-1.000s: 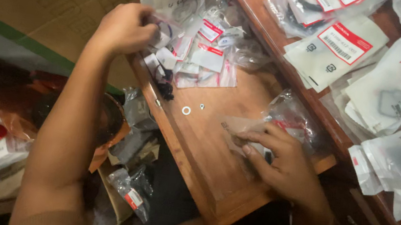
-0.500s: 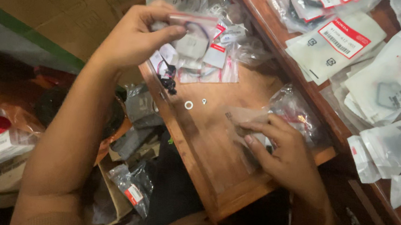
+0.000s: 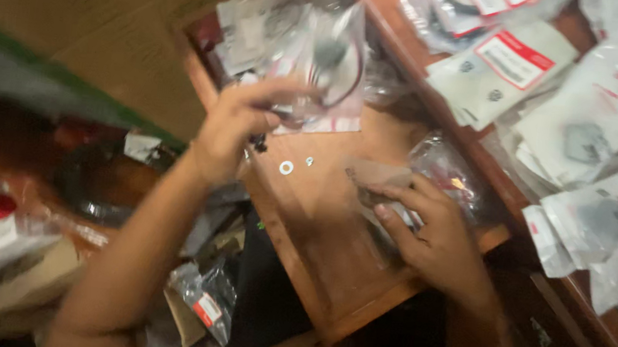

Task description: The person opens a wooden drawer and sorts through numerous small plastic bags containing mechanical parts. They pick up individual bags, inspect them, and place them back into the drawer or on the surface above, continuing to handle and rearrange the items throughout the clip.

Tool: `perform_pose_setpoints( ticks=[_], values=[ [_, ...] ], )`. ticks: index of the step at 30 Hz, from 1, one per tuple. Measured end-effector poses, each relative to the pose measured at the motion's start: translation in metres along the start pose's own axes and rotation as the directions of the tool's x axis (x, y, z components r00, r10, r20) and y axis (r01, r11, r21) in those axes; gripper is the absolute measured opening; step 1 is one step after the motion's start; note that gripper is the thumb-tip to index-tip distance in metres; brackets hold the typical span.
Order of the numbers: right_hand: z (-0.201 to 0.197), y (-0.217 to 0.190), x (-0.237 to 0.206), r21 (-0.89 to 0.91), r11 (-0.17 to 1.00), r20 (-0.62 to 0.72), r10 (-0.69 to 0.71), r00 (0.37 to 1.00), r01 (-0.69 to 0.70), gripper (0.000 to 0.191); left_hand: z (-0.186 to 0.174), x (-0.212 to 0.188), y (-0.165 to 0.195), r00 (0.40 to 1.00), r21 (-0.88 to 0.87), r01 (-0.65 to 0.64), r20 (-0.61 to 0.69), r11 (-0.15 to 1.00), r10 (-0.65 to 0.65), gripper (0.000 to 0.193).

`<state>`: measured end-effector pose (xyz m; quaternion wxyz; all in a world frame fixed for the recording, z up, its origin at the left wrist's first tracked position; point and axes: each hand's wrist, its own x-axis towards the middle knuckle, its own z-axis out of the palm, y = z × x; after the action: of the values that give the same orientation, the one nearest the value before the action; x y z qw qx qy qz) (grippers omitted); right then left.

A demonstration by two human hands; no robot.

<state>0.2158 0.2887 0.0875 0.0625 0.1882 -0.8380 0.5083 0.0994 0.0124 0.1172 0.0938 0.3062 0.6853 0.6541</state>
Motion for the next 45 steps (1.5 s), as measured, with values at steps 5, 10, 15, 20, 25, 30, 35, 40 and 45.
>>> perform_pose_setpoints(
  ticks=[5,10,15,20,25,30,35,40,45],
  values=[
    [-0.011,0.005,-0.005,-0.033,0.997,-0.04,0.074,0.996,-0.076,0.026,0.047,-0.01,-0.016,0.999,-0.025,0.041,-0.033,0.999,-0.042,0.022],
    [-0.016,0.016,-0.014,0.028,1.0,-0.142,-0.005,0.99,0.009,0.024,0.074,-0.016,-0.012,0.995,0.082,0.075,0.063,0.994,-0.081,0.018],
    [-0.018,0.029,-0.021,0.174,0.985,-0.214,0.029,0.976,0.009,0.022,0.09,-0.013,-0.002,0.993,0.196,0.019,0.113,0.98,-0.041,0.017],
    [-0.018,0.026,-0.022,0.111,0.993,-0.207,0.062,0.976,-0.04,0.013,0.068,-0.01,0.006,0.963,0.244,0.033,0.25,0.969,-0.096,0.03],
    [-0.017,0.019,-0.018,0.099,0.993,-0.13,0.074,0.989,-0.062,0.014,-0.016,0.025,-0.016,0.981,0.364,0.148,-0.171,0.919,-0.09,0.032],
    [-0.017,0.02,-0.011,-0.02,0.995,-0.017,0.1,0.995,-0.1,0.018,-0.084,0.063,-0.079,0.899,0.527,0.15,-0.424,0.836,0.106,0.038],
    [-0.014,0.023,-0.005,0.002,0.999,0.012,0.052,0.999,-0.052,0.017,-0.106,0.079,-0.129,0.823,0.911,0.14,-0.325,0.387,0.466,0.077],
    [-0.008,0.025,0.004,0.009,0.997,0.055,0.076,0.996,-0.077,0.015,-0.102,0.078,-0.149,0.93,0.9,0.225,-0.312,0.373,0.192,0.037],
    [-0.005,0.023,0.01,-0.027,0.994,0.053,0.104,0.993,-0.103,0.015,-0.087,0.078,-0.14,0.985,0.977,0.119,-0.094,0.174,-0.144,0.013]
  ],
)
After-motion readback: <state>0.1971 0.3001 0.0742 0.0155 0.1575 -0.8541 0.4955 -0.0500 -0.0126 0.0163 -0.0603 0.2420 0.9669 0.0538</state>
